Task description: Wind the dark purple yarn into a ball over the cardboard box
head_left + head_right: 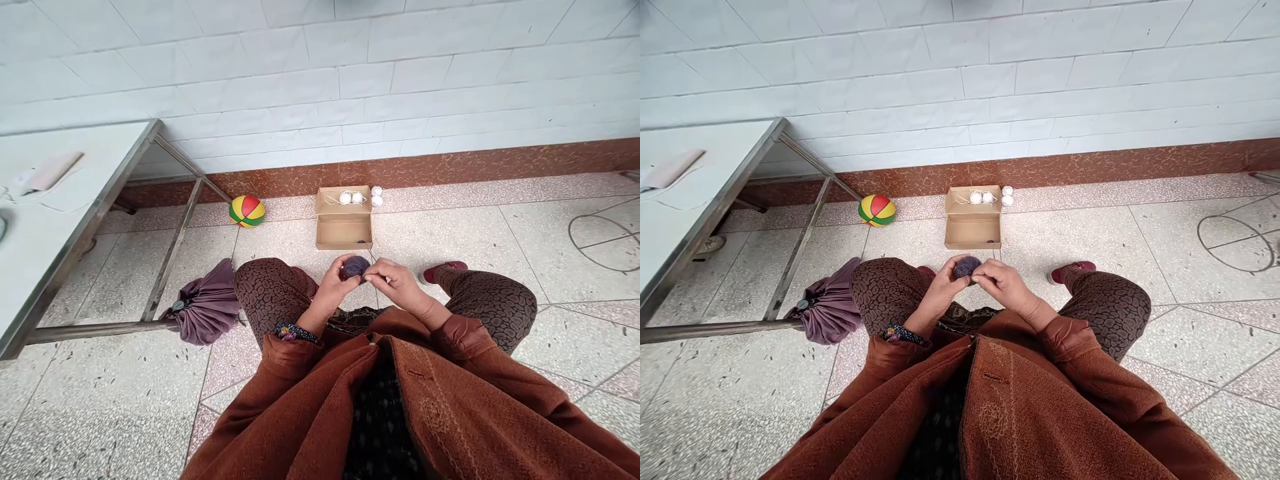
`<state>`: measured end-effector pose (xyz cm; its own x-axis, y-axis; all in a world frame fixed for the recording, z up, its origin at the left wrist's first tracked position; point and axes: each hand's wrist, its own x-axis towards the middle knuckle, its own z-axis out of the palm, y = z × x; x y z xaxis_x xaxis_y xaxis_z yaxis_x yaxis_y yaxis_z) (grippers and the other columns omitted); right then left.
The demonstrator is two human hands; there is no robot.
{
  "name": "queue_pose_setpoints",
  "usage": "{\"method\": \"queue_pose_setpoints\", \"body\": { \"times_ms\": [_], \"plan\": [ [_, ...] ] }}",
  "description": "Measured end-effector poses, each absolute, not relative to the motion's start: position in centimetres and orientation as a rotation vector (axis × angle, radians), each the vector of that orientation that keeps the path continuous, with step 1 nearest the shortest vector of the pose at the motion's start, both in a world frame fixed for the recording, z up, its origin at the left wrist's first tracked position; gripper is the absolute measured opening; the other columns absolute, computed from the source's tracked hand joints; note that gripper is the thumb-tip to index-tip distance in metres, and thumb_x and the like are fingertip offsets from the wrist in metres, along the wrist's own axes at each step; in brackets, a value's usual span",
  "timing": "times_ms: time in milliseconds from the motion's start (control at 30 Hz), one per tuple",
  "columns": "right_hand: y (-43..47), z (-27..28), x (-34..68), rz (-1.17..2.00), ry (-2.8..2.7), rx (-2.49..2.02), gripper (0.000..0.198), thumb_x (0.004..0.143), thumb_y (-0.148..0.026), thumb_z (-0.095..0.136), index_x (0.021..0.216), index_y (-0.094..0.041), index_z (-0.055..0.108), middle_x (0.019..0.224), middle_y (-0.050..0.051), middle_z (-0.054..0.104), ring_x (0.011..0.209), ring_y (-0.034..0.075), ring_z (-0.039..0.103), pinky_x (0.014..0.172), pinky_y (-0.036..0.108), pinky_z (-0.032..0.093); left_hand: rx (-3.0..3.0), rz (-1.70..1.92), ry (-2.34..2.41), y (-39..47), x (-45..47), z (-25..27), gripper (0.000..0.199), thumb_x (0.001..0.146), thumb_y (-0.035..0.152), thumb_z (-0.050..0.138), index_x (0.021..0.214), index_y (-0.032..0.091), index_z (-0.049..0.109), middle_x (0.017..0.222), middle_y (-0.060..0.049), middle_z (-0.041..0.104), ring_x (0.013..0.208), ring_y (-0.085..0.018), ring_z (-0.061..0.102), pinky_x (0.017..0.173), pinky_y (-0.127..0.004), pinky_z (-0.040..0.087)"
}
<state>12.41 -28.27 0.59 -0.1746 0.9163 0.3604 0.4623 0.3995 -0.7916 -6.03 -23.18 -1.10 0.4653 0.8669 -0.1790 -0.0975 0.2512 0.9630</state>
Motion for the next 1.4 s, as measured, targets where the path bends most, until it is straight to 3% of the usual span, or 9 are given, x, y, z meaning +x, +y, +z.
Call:
{"method": "queue_pose_setpoints", "body": {
  "times_ms": [133, 300, 500, 733, 900, 1067, 1400],
  "plan": [
    [-27.5, 0.1, 13.4, 0.587, -1.601, -1.326, 0.02, 0.099, -0.036, 0.059, 0.085, -0.022, 0.065, 0.081, 0.005, 0.067, 0.078, 0.019, 0.062, 0.075, 0.032, 0.05, 1.035, 0.708, 0.748, -23.7, -6.0, -0.6, 0.061, 0.075, 0.032, 0.077, 0.132, 0.022, 0.058, 0.115, -0.006, 0.064, 0.103, -0.021, 0.057, 0.092, -0.034, 0.045],
    [-27.4, -1.8, 13.3, 0.695, -1.425, -1.428, 0.028, 0.098, -0.043, 0.055, 0.083, -0.021, 0.061, 0.077, 0.002, 0.062, 0.073, 0.017, 0.058, 0.072, 0.03, 0.047, 0.818, 0.685, 0.655, -24.1, -5.9, 0.0, 0.055, 0.08, 0.035, 0.072, 0.133, 0.024, 0.06, 0.121, -0.008, 0.063, 0.094, -0.018, 0.058, 0.075, -0.028, 0.044],
    [-28.0, -4.1, 12.1, 0.827, -1.503, -1.464, 0.024, 0.099, -0.039, 0.048, 0.088, -0.021, 0.061, 0.079, 0.002, 0.064, 0.075, 0.018, 0.06, 0.071, 0.028, 0.049, 0.647, 0.757, 0.569, -24.1, -5.5, 0.4, 0.05, 0.074, 0.029, 0.077, 0.121, 0.021, 0.063, 0.13, -0.009, 0.063, 0.109, -0.022, 0.061, 0.089, -0.035, 0.049],
    [-28.7, -4.1, 11.9, 0.655, -1.922, -1.426, 0.018, 0.101, -0.027, 0.051, 0.098, -0.021, 0.067, 0.092, 0.008, 0.07, 0.086, 0.022, 0.067, 0.079, 0.033, 0.054, 0.679, 0.852, 0.738, -23.4, -5.5, 0.1, 0.041, 0.073, 0.032, 0.081, 0.108, 0.02, 0.063, 0.116, -0.006, 0.067, 0.105, -0.019, 0.062, 0.094, -0.035, 0.048],
    [-28.9, -0.6, 12.0, 0.58, -2.113, -1.151, 0.018, 0.104, -0.029, 0.052, 0.099, -0.021, 0.068, 0.09, 0.006, 0.069, 0.081, 0.018, 0.065, 0.075, 0.029, 0.053, 0.963, 0.867, 0.919, -23.4, -5.7, -0.5, 0.052, 0.072, 0.031, 0.082, 0.117, 0.02, 0.06, 0.118, -0.006, 0.067, 0.106, -0.019, 0.061, 0.1, -0.034, 0.045],
    [-27.5, 1.6, 13.3, 0.522, -2.037, -1.119, 0.023, 0.104, -0.036, 0.054, 0.096, -0.022, 0.07, 0.086, 0.006, 0.068, 0.079, 0.018, 0.065, 0.072, 0.029, 0.052, 1.093, 0.769, 0.899, -23.6, -5.9, -0.7, 0.066, 0.07, 0.032, 0.083, 0.128, 0.022, 0.054, 0.113, -0.005, 0.064, 0.102, -0.019, 0.06, 0.095, -0.033, 0.045],
    [-26.3, -2.2, 14.7, 0.583, -1.645, -1.361, 0.023, 0.102, -0.037, 0.055, 0.088, -0.022, 0.066, 0.083, 0.004, 0.068, 0.08, 0.019, 0.064, 0.077, 0.031, 0.051, 1.016, 0.611, 0.642, -24.3, -6.2, 1.0, 0.066, 0.073, 0.027, 0.079, 0.135, 0.025, 0.056, 0.113, -0.004, 0.063, 0.104, -0.02, 0.056, 0.095, -0.033, 0.042]
  ]
}}
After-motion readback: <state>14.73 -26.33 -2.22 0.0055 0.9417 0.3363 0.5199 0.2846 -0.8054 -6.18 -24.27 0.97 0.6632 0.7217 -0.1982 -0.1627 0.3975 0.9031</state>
